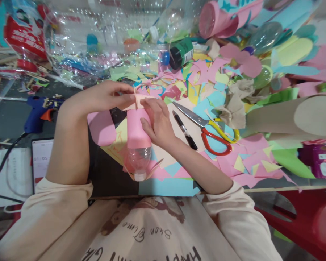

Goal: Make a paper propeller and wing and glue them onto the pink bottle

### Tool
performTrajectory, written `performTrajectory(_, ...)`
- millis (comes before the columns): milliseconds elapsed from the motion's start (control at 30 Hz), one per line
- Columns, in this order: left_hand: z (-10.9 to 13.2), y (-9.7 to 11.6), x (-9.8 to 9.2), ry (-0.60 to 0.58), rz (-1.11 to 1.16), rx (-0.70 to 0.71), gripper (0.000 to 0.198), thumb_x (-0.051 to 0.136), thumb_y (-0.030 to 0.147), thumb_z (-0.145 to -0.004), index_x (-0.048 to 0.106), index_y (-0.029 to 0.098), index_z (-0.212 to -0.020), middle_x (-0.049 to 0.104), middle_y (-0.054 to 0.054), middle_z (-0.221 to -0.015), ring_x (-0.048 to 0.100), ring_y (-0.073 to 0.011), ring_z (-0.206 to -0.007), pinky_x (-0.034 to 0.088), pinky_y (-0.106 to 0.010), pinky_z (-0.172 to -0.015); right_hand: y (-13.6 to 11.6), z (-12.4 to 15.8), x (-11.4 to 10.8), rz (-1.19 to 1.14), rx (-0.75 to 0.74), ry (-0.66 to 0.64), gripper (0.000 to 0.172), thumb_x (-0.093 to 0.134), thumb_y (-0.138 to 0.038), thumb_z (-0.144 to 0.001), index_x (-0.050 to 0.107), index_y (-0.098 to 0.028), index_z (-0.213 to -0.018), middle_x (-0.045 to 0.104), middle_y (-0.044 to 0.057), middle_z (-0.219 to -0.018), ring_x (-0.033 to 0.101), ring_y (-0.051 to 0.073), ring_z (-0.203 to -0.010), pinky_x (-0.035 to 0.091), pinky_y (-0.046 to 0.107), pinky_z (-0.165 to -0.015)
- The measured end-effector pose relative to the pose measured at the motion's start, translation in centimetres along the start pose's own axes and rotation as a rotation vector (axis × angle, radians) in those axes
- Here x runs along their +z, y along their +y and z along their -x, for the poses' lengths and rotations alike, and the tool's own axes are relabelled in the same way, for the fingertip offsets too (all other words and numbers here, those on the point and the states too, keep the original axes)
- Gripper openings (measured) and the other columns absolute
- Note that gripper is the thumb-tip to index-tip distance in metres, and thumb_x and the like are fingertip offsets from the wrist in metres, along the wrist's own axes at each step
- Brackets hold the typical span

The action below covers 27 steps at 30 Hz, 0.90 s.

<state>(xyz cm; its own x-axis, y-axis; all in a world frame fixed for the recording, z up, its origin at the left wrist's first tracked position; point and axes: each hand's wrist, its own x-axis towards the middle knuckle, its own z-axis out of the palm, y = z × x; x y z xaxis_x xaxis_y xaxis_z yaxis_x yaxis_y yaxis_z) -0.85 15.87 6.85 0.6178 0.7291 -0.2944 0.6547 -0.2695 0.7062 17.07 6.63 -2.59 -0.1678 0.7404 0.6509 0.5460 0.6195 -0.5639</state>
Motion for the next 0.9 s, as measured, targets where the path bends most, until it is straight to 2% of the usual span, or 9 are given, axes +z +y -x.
performTrajectory(100,-0.16,0.00,0.30,0.007,-0.062,0.009,0.026,0.047,0.036,-0.083,0.065,0.017,-0.083,0.056,0.000,-0.071,0.059,-0.0175,-0.078,0.041,-0.028,-0.070,0.19,0.17,0.21,0.052,-0.004,0.025,0.050,0.044,-0.037,-0.097,0.028,-0.028,-0.143,0.059,0.011,-0.122,0.057,0.027,-0.114,0.051,0.054,-0.099)
performTrajectory(267,-0.16,0.45,0.54,0.043,-0.078,-0.008,0.028,0.047,0.039,-0.084,0.064,0.017,-0.084,0.057,0.000,-0.069,0.058,-0.0158,-0.073,0.040,-0.026,-0.068,0.35,0.30,0.11,0.074,0.019,-0.022,0.045,0.042,-0.038,-0.098,0.033,-0.027,-0.140,0.059,0.012,-0.122,0.056,0.028,-0.117,0.049,0.055,-0.100)
performTrajectory(433,-0.07,0.58,0.58,0.049,-0.077,-0.036,0.028,0.047,0.040,-0.085,0.064,0.017,-0.090,0.061,-0.001,-0.076,0.060,-0.0173,-0.080,0.043,-0.027,-0.073,0.43,0.52,-0.06,0.055,0.044,-0.030,0.046,0.044,-0.039,-0.097,0.035,-0.026,-0.140,0.058,0.012,-0.125,0.055,0.028,-0.120,0.048,0.055,-0.102)
performTrajectory(700,0.02,0.29,0.40,0.017,-0.052,-0.037,0.029,0.048,0.040,-0.084,0.063,0.018,-0.096,0.062,-0.001,-0.083,0.061,-0.0183,-0.084,0.045,-0.029,-0.076,0.58,0.68,0.11,0.070,0.063,-0.033,0.044,0.041,-0.043,-0.097,0.037,-0.027,-0.138,0.058,0.012,-0.124,0.055,0.028,-0.120,0.044,0.057,-0.105)
performTrajectory(900,-0.09,-0.27,0.13,-0.051,0.008,-0.040,0.035,0.051,0.043,-0.081,0.062,0.019,-0.105,0.062,-0.002,-0.090,0.061,-0.0198,-0.090,0.045,-0.029,-0.078,0.43,0.49,0.09,0.042,0.069,-0.049,0.044,0.041,-0.044,-0.097,0.034,-0.028,-0.138,0.062,0.011,-0.120,0.058,0.028,-0.116,0.040,0.060,-0.108)
